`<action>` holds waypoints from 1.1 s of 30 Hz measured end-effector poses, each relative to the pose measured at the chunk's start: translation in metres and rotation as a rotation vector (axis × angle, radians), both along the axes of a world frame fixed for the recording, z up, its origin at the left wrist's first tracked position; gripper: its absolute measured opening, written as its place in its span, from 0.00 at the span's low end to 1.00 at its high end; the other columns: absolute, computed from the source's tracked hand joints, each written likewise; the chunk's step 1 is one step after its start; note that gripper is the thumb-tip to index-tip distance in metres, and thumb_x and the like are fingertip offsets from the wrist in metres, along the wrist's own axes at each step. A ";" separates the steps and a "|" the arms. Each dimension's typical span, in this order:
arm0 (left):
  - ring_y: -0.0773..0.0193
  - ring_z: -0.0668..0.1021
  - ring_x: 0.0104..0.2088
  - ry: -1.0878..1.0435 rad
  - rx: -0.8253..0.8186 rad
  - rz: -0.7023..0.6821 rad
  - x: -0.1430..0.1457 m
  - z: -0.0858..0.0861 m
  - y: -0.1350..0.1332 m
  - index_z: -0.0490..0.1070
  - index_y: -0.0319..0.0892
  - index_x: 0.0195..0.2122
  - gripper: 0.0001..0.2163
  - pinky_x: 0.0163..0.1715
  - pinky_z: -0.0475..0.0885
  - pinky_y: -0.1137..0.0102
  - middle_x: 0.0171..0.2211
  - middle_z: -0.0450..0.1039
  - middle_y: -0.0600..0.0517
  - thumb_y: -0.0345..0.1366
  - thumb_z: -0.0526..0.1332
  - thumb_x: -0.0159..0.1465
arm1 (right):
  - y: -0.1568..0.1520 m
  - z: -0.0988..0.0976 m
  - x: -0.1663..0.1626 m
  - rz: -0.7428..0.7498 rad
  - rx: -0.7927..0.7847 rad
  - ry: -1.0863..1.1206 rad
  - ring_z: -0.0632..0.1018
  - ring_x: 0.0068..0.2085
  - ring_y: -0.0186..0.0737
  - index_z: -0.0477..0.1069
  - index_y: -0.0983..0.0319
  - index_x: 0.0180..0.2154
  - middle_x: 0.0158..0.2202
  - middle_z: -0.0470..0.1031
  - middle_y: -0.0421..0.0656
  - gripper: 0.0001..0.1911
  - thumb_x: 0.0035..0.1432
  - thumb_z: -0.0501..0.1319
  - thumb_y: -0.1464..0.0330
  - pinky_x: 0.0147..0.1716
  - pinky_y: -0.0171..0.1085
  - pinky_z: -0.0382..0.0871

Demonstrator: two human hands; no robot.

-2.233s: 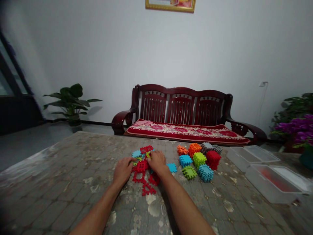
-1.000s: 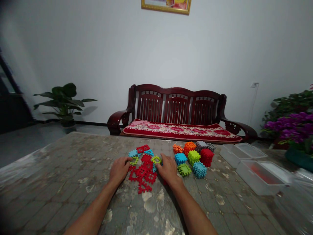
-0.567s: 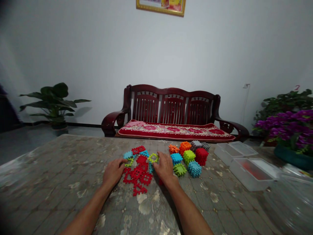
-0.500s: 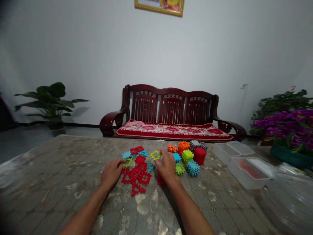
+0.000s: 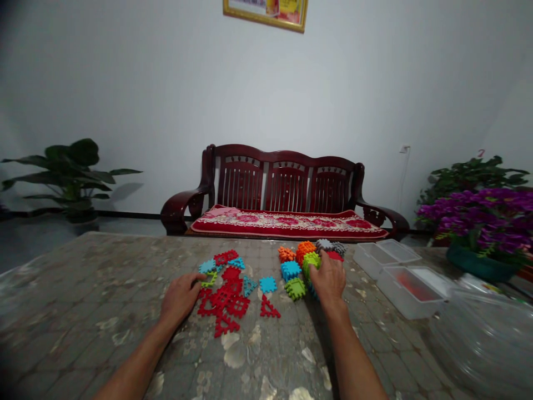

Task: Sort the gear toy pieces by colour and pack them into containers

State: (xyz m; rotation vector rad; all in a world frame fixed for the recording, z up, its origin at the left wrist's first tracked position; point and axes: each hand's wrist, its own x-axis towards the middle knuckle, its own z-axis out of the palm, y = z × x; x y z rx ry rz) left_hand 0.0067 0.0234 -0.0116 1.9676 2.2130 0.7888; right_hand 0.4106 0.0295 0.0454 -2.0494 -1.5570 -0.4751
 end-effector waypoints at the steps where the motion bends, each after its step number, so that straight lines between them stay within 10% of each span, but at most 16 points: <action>1: 0.55 0.80 0.53 -0.001 0.000 0.002 0.000 -0.001 0.000 0.81 0.46 0.46 0.16 0.60 0.70 0.62 0.50 0.83 0.50 0.30 0.54 0.67 | 0.000 0.000 0.000 -0.002 -0.004 -0.001 0.78 0.50 0.56 0.72 0.61 0.61 0.46 0.82 0.53 0.28 0.61 0.62 0.62 0.48 0.47 0.66; 12: 0.55 0.79 0.54 -0.019 -0.023 0.008 -0.001 -0.002 0.002 0.81 0.47 0.47 0.16 0.60 0.69 0.62 0.51 0.82 0.51 0.31 0.54 0.68 | 0.002 -0.006 0.002 0.042 0.054 -0.020 0.76 0.50 0.57 0.75 0.64 0.56 0.46 0.81 0.55 0.23 0.63 0.59 0.62 0.50 0.49 0.65; 18: 0.56 0.78 0.55 0.010 -0.052 0.025 0.005 0.004 -0.004 0.79 0.46 0.52 0.17 0.60 0.67 0.64 0.53 0.81 0.48 0.30 0.55 0.68 | 0.004 -0.010 -0.034 0.353 0.215 -0.002 0.77 0.47 0.50 0.79 0.62 0.48 0.45 0.82 0.50 0.15 0.64 0.57 0.68 0.50 0.45 0.66; 25: 0.48 0.76 0.54 0.059 -0.093 0.094 0.014 0.016 -0.015 0.78 0.45 0.53 0.15 0.55 0.68 0.59 0.54 0.77 0.42 0.37 0.58 0.69 | -0.020 -0.033 -0.113 0.788 0.001 0.052 0.78 0.47 0.45 0.79 0.57 0.44 0.44 0.83 0.43 0.13 0.62 0.59 0.74 0.50 0.42 0.67; 33: 0.50 0.75 0.53 0.060 -0.091 -0.053 0.016 0.019 -0.019 0.80 0.45 0.45 0.09 0.54 0.66 0.62 0.50 0.77 0.46 0.40 0.62 0.68 | -0.028 -0.057 -0.130 0.886 -0.119 0.085 0.78 0.48 0.45 0.79 0.57 0.42 0.45 0.83 0.42 0.12 0.62 0.60 0.76 0.51 0.43 0.67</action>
